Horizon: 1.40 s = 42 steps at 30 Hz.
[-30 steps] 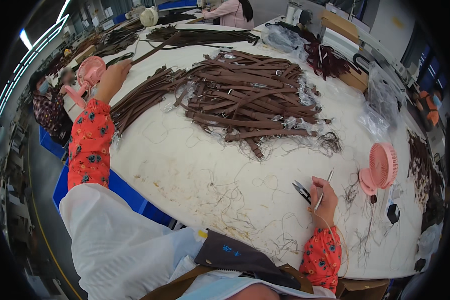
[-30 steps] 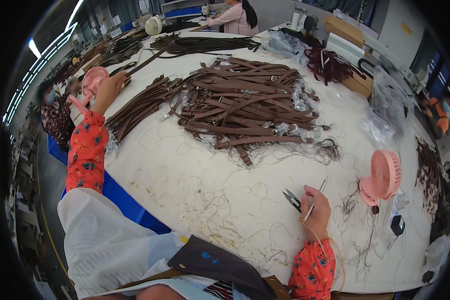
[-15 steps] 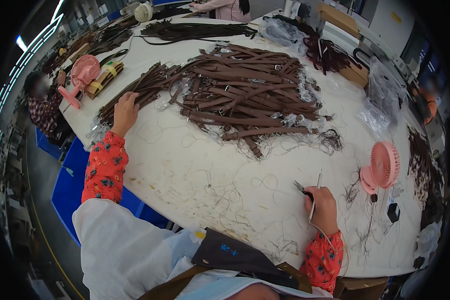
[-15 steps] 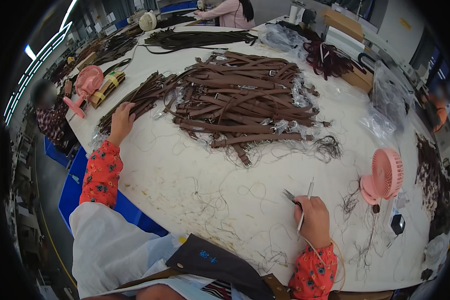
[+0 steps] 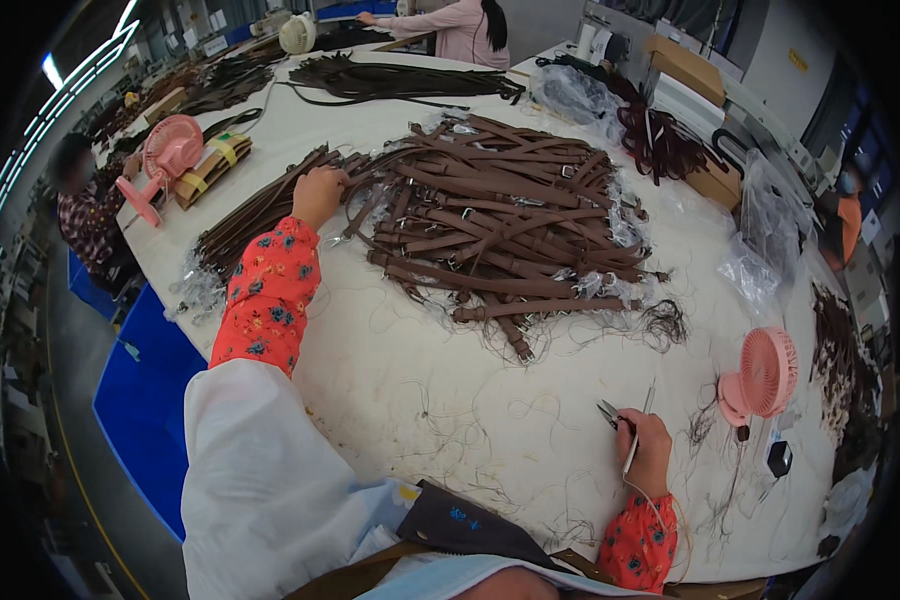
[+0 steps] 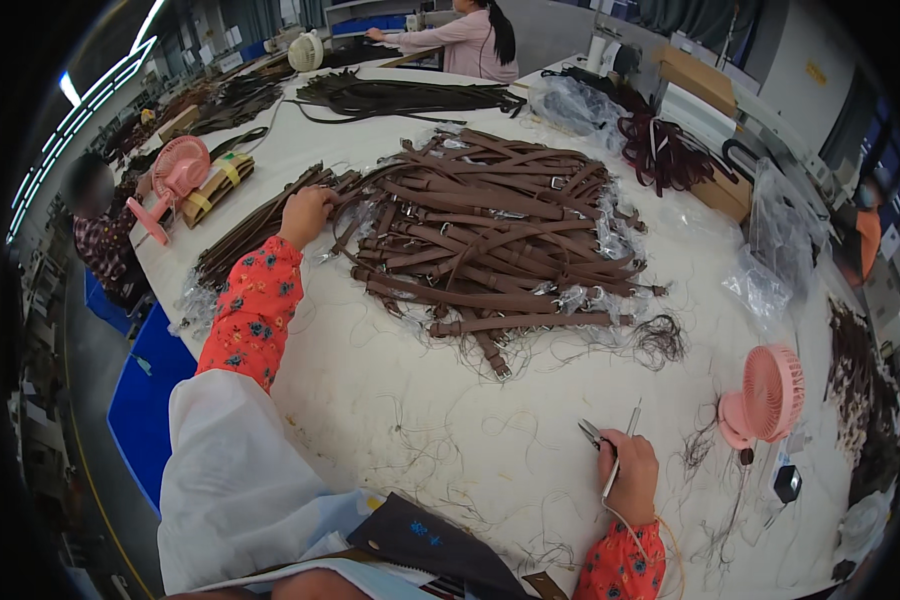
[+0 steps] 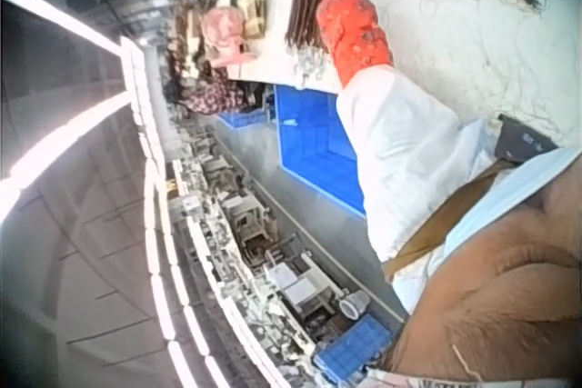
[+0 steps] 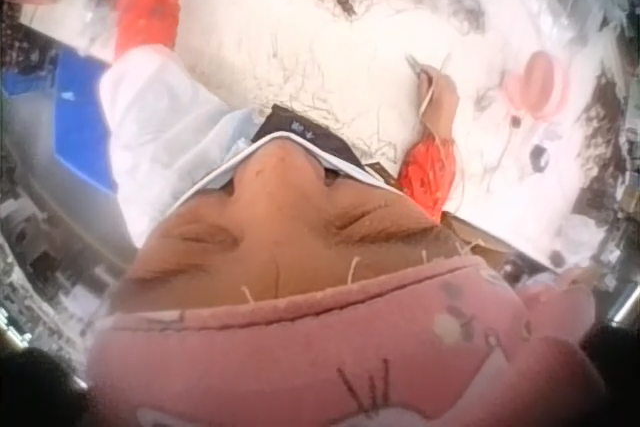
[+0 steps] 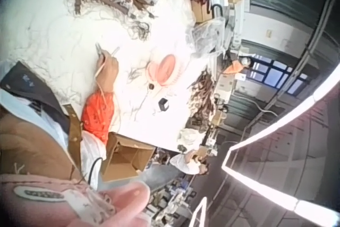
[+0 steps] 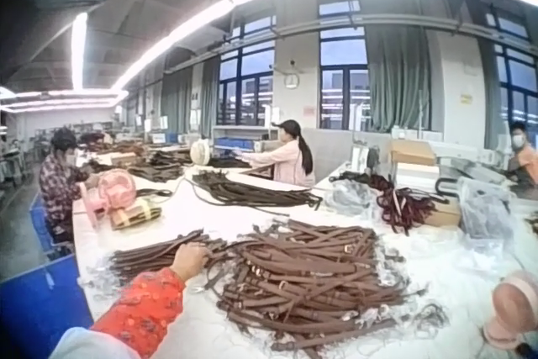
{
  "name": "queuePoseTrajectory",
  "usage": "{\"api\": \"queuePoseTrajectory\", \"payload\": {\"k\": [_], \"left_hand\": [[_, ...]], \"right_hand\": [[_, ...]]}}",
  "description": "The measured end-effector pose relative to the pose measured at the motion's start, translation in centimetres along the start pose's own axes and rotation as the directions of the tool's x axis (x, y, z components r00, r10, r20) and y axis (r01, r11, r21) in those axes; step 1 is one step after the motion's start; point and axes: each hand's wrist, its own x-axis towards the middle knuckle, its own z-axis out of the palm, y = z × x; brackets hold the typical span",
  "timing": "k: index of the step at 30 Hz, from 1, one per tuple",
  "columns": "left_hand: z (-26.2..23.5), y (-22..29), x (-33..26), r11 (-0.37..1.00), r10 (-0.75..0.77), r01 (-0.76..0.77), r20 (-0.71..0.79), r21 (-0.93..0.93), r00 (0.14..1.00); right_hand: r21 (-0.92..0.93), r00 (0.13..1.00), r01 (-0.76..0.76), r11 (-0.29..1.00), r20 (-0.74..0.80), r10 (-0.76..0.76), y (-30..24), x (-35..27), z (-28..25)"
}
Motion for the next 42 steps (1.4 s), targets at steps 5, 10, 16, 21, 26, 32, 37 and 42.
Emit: {"api": "queuePoseTrajectory", "payload": {"k": [5, 10, 16, 21, 26, 32, 37, 42], "left_hand": [[2.1, -0.2, 1.2, 0.982, -0.008, 0.004, 0.017, 0.19, 1.0], [4.0, -1.7, 2.1, 0.953, 0.133, -0.123, -0.018, 0.277, 0.991], [2.8, -2.5, 2.3, 0.973, -0.054, 0.044, -0.041, -0.225, 0.998], [0.2, -1.6, 2.6, 0.901, -0.179, 0.111, -0.126, -0.418, 0.976], [-3.3, 1.0, 2.5, 0.842, -0.066, -0.09, -0.268, -0.531, 0.961], [-12.4, 8.9, -0.7, 0.436, -0.044, 0.037, 0.02, -0.899, 0.999], [-19.3, 14.8, -3.1, 0.151, 0.086, -0.043, -0.03, -0.988, 0.996], [-22.3, 18.9, -3.0, 0.108, 0.054, -0.279, -0.275, -0.954, 0.96]], "right_hand": [[0.013, 1.0, 0.003, 1.0, 0.008, -0.003, -0.2, 0.2, 0.1], [0.02, 1.0, 0.013, 1.0, 0.025, -0.014, -0.3, 0.5, 0.1], [0.034, 1.0, 0.022, 0.999, 0.015, -0.023, -0.5, 0.8, 0.1], [0.026, 0.999, 0.023, 0.999, 0.029, -0.024, -0.5, 0.6, -0.2], [0.042, 0.999, 0.023, 0.999, 0.038, -0.024, -0.4, 0.2, -0.4], [0.065, 0.999, 0.035, 0.997, 0.023, -0.037, 0.0, 0.1, 0.0], [0.068, 0.999, 0.035, 0.997, -0.01, -0.035, 0.3, 0.1, 0.2], [0.029, 0.996, -0.023, 0.999, -0.086, 0.025, 0.5, 0.0, 0.1]]}}
